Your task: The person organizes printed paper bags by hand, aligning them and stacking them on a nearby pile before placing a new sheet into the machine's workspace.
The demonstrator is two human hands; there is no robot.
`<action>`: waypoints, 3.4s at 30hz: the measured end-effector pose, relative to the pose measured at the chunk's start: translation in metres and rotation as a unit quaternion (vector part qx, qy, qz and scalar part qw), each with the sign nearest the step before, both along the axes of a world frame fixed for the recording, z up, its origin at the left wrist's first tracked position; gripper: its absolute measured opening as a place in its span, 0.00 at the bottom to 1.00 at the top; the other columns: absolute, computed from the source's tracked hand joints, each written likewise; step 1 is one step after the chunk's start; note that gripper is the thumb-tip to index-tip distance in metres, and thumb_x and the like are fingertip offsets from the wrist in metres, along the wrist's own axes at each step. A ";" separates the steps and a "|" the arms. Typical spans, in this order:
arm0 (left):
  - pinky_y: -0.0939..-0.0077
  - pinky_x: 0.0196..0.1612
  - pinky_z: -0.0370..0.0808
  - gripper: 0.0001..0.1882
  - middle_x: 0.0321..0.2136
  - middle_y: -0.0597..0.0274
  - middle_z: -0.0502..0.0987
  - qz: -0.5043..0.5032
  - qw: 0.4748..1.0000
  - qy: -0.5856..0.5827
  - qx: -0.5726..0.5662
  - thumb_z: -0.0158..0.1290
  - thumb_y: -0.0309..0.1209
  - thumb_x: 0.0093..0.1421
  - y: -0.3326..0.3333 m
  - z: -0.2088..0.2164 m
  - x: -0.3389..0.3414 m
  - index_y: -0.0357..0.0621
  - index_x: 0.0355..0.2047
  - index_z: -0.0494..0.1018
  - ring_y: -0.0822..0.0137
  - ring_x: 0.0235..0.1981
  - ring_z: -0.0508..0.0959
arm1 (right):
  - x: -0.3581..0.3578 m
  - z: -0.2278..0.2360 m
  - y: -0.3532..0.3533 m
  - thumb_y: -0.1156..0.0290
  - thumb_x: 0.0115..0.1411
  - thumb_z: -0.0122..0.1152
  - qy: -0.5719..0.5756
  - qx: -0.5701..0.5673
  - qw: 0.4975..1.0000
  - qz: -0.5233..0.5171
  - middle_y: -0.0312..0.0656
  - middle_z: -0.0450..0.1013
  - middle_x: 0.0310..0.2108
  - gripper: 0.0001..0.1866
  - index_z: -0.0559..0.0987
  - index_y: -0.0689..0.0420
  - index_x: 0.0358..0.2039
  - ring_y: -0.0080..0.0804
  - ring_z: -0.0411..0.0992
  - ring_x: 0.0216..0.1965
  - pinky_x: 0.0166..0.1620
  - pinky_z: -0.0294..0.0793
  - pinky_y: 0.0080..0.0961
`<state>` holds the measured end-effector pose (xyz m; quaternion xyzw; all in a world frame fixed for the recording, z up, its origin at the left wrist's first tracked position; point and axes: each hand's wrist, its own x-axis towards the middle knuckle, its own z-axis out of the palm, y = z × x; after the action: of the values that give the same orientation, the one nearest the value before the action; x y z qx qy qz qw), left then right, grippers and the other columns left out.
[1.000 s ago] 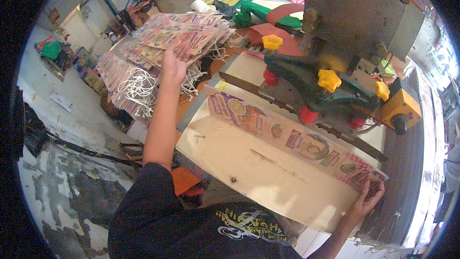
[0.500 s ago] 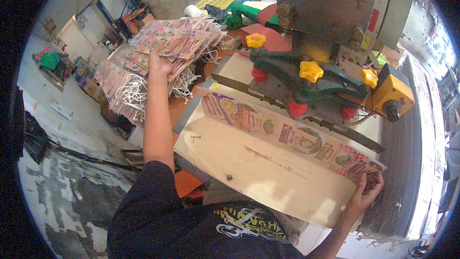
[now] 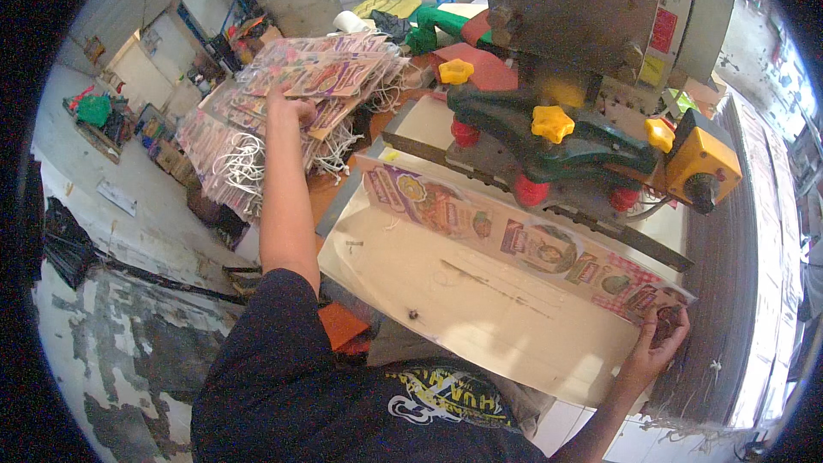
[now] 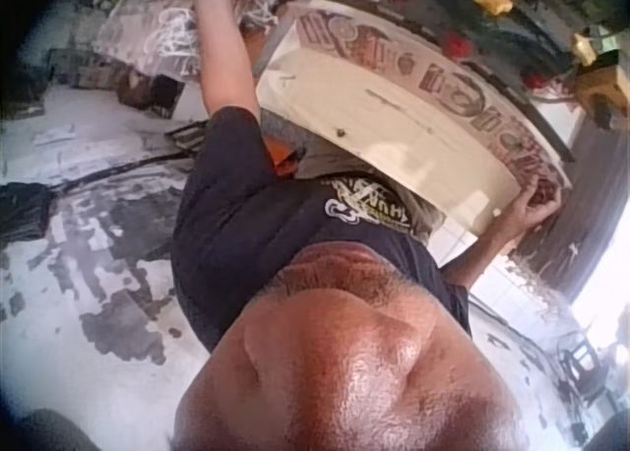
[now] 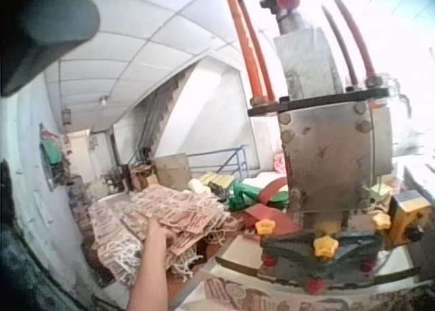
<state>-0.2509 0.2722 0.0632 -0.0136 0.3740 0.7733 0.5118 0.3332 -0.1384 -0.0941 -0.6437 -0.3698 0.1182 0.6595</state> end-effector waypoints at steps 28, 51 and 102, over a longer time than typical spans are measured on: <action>0.62 0.45 0.81 0.14 0.47 0.58 0.77 -0.040 0.996 0.076 -0.013 0.60 0.22 0.57 0.095 -0.045 -0.040 0.43 0.44 0.75 0.56 0.49 0.78 | -0.002 0.000 0.003 0.73 0.70 0.56 -0.023 0.015 0.999 -0.017 0.43 0.70 0.54 0.21 0.66 0.60 0.60 0.30 0.68 0.55 0.58 0.67 0.28; 0.59 0.49 0.82 0.13 0.44 0.54 0.79 -0.165 0.928 0.182 0.280 0.58 0.24 0.62 -0.016 0.050 0.026 0.40 0.47 0.74 0.58 0.45 0.81 | 0.000 -0.001 0.003 0.75 0.69 0.55 -0.044 0.009 0.999 -0.007 0.43 0.68 0.55 0.21 0.65 0.61 0.61 0.30 0.68 0.55 0.60 0.66 0.28; 0.64 0.56 0.72 0.32 0.55 0.49 0.74 -0.498 0.539 0.654 0.187 0.62 0.24 0.60 -0.292 -0.009 0.057 0.33 0.63 0.64 0.59 0.52 0.75 | -0.004 0.009 -0.006 0.52 0.66 0.61 -0.037 0.011 0.998 -0.054 0.54 0.73 0.52 0.33 0.66 0.61 0.63 0.43 0.73 0.54 0.53 0.73 0.37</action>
<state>-0.1939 -0.0200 0.0540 0.7800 0.3980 0.2408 0.4185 0.3288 -0.1447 -0.0849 -0.6594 -0.3600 0.0549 0.6577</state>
